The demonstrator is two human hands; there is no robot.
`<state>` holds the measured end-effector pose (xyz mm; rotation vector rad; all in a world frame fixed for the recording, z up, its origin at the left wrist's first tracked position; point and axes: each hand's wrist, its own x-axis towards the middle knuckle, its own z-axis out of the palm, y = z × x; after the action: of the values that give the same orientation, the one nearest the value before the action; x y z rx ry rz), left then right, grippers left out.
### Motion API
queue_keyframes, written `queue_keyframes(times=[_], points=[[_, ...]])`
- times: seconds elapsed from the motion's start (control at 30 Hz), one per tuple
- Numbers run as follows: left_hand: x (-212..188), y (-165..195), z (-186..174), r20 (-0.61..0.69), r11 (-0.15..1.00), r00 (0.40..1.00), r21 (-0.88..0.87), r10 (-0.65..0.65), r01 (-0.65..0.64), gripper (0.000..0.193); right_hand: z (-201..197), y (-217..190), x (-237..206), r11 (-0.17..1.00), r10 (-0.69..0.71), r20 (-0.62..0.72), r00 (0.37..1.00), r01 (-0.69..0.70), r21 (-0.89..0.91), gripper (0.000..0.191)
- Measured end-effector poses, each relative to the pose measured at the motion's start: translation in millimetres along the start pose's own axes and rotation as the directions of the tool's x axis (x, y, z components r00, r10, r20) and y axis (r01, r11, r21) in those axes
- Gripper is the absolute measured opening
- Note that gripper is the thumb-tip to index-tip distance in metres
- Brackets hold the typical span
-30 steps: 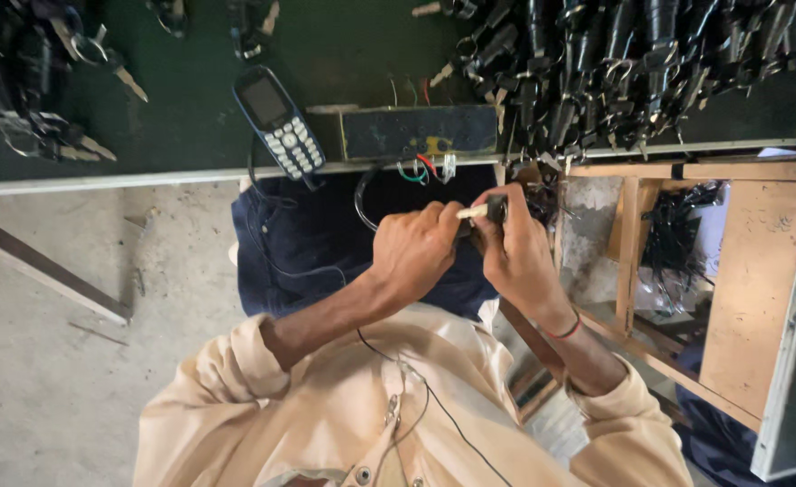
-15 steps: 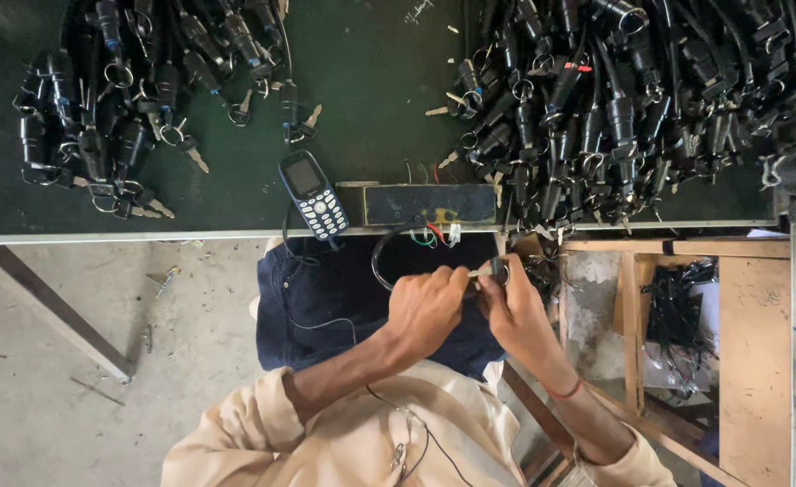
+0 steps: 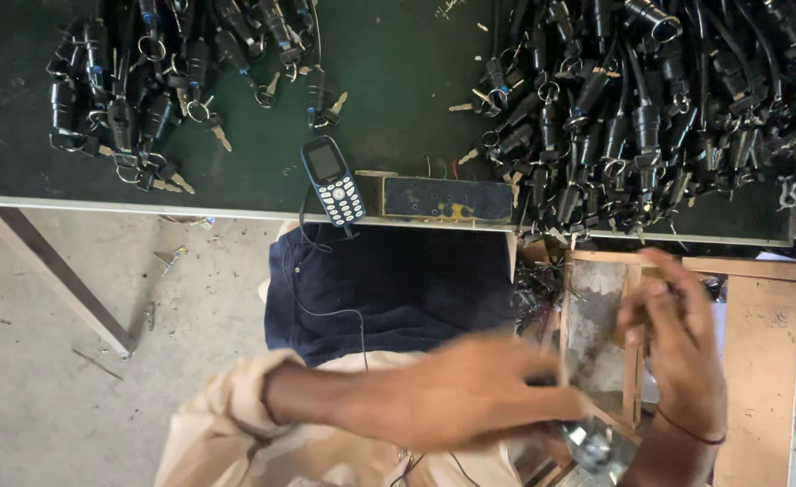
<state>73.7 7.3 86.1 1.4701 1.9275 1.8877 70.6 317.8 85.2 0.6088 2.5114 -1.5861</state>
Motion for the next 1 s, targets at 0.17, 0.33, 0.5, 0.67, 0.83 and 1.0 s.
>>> queue_keyframes(times=[0.17,0.33,0.5,0.67,0.83,1.0], points=[[-6,-26,-81,-0.286,0.736,0.958,0.653,0.026,0.175,0.034,0,1,5,0.989,-0.15,-0.022,0.989,0.15,0.011,0.036],[-52,-75,-154,-0.534,0.012,0.844,0.845,-0.046,0.535,0.052,14,28,17,0.989,-0.148,0.098,0.984,0.147,0.025,0.032],[-112,-109,-149,-0.693,0.077,0.703,0.702,-0.16,0.708,0.063,24,38,25,0.991,-0.126,0.24,0.962,0.133,-0.013,0.027],[-118,-121,-159,-0.762,0.356,0.611,0.522,-0.213,0.775,0.051,38,21,33,0.984,-0.131,0.331,0.934,0.164,-0.072,0.024],[-92,-108,-149,-0.692,0.597,0.703,0.497,-0.166,0.63,0.041,38,0,48,0.947,-0.256,0.263,0.93,0.297,-0.126,0.02],[-63,-95,-89,-0.441,0.888,0.849,0.204,-0.292,0.412,0.018,37,-24,96,0.79,-0.584,-0.044,0.811,0.555,-0.259,0.011]])
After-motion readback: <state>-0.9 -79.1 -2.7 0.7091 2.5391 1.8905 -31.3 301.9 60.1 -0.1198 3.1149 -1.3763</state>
